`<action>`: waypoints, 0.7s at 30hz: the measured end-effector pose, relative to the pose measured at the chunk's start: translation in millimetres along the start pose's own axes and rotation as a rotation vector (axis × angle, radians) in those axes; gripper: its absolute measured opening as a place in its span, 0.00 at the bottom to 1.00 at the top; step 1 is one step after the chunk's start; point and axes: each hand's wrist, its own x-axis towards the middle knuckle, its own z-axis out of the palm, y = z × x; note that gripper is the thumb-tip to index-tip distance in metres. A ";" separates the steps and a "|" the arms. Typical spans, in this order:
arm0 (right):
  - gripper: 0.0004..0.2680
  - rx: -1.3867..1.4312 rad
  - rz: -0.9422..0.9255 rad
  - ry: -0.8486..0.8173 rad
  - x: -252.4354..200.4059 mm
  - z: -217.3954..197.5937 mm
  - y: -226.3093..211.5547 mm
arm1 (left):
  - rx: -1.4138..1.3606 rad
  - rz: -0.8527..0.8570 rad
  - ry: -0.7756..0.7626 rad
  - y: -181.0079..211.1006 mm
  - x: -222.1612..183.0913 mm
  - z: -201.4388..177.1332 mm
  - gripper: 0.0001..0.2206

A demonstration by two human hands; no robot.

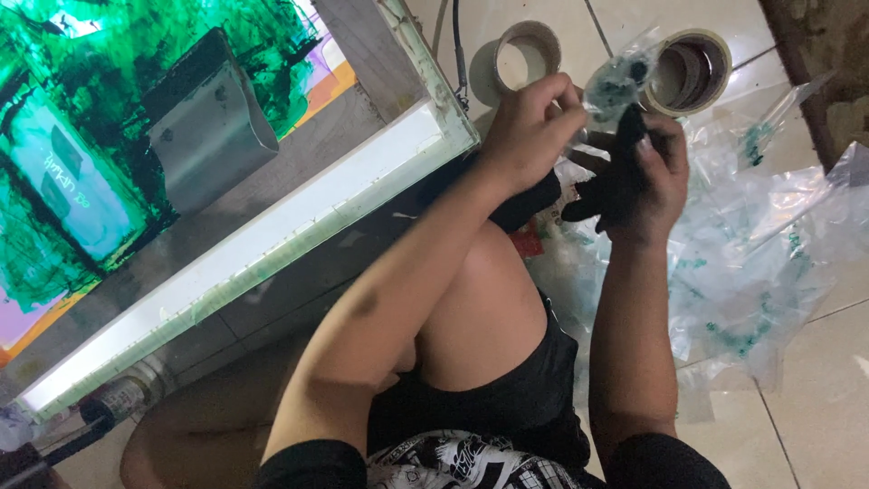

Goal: The person wipes green ink from a screen printing frame using a black cloth and liquid from a plastic jug, while sitting on the floor.

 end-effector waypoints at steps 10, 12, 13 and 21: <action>0.05 -0.308 -0.470 -0.267 -21.1 35.4 -52.6 | -0.835 0.241 -0.139 38.7 -43.6 -19.7 0.10; 0.04 -0.366 -0.533 -0.297 -22.7 44.6 -62.9 | -0.861 0.251 -0.139 37.5 -48.6 -18.1 0.11; 0.05 -0.449 -0.566 -0.304 -23.5 48.1 -66.6 | -0.896 0.244 -0.122 37.8 -51.3 -17.5 0.10; 0.06 -0.661 -0.589 -0.366 -42.2 90.5 -95.0 | -1.228 0.399 -0.170 18.0 -58.5 -18.9 0.11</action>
